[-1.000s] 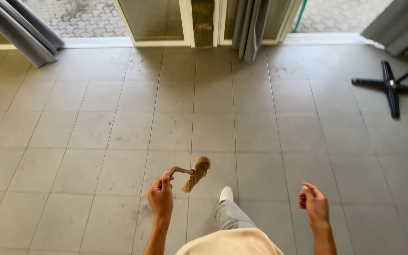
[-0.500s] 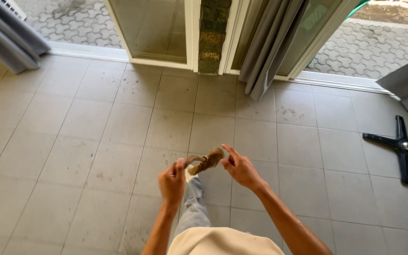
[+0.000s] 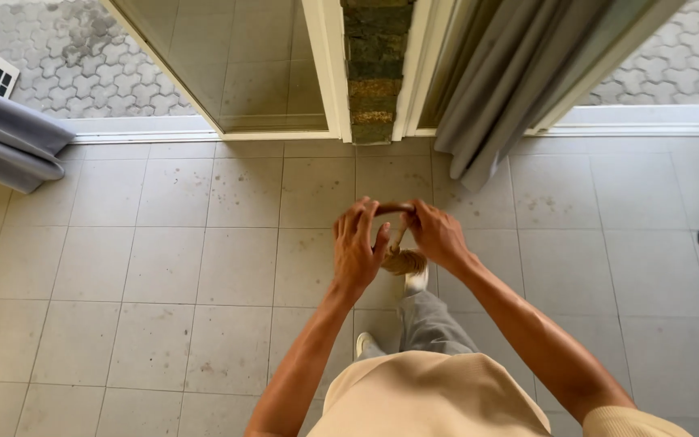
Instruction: Sweeping the indoor tiled floor and the outdoor paved courtyard area with a broom.
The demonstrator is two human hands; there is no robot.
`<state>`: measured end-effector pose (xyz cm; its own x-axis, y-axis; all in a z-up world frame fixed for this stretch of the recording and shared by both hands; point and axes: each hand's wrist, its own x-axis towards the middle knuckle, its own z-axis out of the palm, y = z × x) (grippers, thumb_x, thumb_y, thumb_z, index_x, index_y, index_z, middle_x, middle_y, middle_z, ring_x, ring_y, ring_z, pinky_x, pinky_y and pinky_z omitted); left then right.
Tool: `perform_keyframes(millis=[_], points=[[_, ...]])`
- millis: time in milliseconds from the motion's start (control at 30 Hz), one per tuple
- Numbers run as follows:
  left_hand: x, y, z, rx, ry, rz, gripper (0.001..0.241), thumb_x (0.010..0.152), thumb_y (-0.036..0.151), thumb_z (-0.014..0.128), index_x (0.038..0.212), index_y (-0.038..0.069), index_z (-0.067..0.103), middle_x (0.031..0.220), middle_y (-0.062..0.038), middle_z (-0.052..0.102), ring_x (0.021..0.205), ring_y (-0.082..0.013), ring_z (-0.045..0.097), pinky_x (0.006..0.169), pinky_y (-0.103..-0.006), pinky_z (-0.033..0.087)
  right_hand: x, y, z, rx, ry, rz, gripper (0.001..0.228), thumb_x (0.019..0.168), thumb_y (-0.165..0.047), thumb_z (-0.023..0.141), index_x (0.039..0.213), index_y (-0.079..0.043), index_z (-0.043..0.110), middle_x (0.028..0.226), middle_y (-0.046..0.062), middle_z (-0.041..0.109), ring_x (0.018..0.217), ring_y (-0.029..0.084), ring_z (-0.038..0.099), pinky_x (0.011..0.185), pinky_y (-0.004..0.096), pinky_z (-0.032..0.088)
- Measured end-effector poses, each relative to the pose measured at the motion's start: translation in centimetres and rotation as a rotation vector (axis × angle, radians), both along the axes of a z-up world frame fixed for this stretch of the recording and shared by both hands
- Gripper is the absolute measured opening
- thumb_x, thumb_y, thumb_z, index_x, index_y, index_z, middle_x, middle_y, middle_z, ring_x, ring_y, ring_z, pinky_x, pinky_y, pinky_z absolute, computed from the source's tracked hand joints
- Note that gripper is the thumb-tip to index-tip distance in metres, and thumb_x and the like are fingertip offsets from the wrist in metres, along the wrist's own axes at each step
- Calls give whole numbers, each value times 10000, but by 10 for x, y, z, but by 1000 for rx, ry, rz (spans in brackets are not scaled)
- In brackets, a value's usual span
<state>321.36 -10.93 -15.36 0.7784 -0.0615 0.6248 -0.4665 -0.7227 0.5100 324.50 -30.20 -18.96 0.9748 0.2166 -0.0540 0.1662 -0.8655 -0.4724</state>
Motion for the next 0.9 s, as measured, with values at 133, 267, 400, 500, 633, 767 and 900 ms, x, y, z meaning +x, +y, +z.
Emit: perform_keyframes(millis=[133, 267, 400, 500, 633, 767, 900], points=[[86, 2, -65, -1, 289, 103, 495, 1001, 289, 565, 1404, 10, 503, 1406, -270, 509, 1237, -447, 546, 989, -537, 462, 139, -14, -68, 36, 39, 39, 268, 991, -284, 600, 1250, -219, 582, 951, 166, 716, 901, 452, 715, 793, 570, 551], [169, 10, -137, 29, 771, 179, 605, 995, 397, 546, 1480, 60, 412, 1503, -270, 405, 1329, -438, 501, 1031, -562, 465, 274, -13, -163, 72, 203, 6, 396, 1065, -438, 511, 1282, -119, 599, 974, 243, 714, 952, 482, 705, 823, 602, 544], [260, 6, -172, 38, 1058, 183, 605, 1000, 412, 571, 1486, 81, 425, 1523, -263, 388, 1370, -437, 481, 1043, -559, 461, 376, -6, -245, 62, 332, 71, 311, 1067, -424, 499, 1257, -192, 585, 990, 208, 717, 979, 458, 708, 850, 584, 549], [308, -1, -203, -32, 1208, 200, 640, 976, 363, 589, 1528, 101, 398, 1541, -258, 381, 1389, -439, 472, 1059, -569, 454, 435, -1, -309, 54, 336, 153, 264, 1062, -346, 569, 1221, -137, 590, 972, 220, 715, 956, 468, 712, 823, 583, 560], [370, -13, -232, -29, 1227, 224, 652, 973, 414, 601, 1517, 107, 411, 1525, -236, 411, 1332, -443, 534, 1027, -581, 482, 510, -3, -385, 39, 425, 19, 315, 1088, -365, 500, 1300, -137, 551, 1029, 223, 714, 1012, 448, 709, 847, 571, 564], [398, -23, -252, -57, 1259, 206, 651, 976, 443, 585, 1517, 128, 402, 1491, -221, 443, 1311, -443, 558, 996, -572, 510, 556, -13, -423, 105, 499, -84, 472, 1074, -363, 510, 1406, -30, 482, 1162, 295, 688, 1121, 473, 666, 931, 585, 539], [393, -21, -236, -149, 1291, 248, 614, 989, 430, 573, 1505, 137, 416, 1443, -221, 479, 1258, -454, 596, 969, -573, 530, 570, -13, -403, 168, 500, -98, 578, 1030, -348, 565, 1443, 14, 385, 1169, 294, 678, 1165, 484, 635, 1006, 615, 492]])
